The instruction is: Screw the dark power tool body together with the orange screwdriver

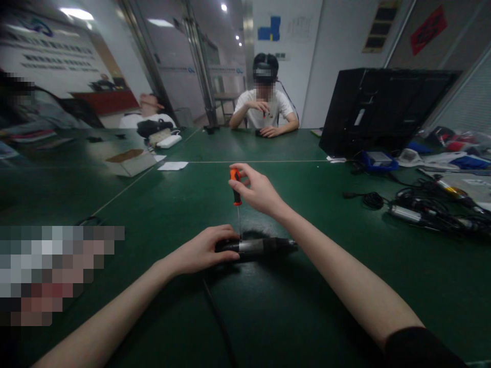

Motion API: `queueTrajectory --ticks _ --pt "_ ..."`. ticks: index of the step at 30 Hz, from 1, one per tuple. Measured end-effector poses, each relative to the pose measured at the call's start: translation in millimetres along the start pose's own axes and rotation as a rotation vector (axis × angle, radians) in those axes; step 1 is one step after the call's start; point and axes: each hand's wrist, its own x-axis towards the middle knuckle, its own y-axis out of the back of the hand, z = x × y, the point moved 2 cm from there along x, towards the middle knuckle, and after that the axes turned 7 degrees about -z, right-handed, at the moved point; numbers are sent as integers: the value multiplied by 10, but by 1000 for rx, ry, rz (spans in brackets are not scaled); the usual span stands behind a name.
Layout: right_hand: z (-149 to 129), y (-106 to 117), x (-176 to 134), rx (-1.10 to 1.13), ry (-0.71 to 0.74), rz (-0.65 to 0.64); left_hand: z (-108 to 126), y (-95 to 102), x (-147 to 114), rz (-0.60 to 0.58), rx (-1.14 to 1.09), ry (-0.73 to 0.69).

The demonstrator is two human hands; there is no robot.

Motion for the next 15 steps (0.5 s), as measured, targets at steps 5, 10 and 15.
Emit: queueTrajectory --ticks 5,10,15 --pt "101 24 7 -2 -42 122 22 14 0 -1 2 -1" --pt "100 13 13 28 -26 99 13 10 -1 -5 -7 1" --pt "-5 6 -4 28 8 38 13 8 2 -2 3 7"
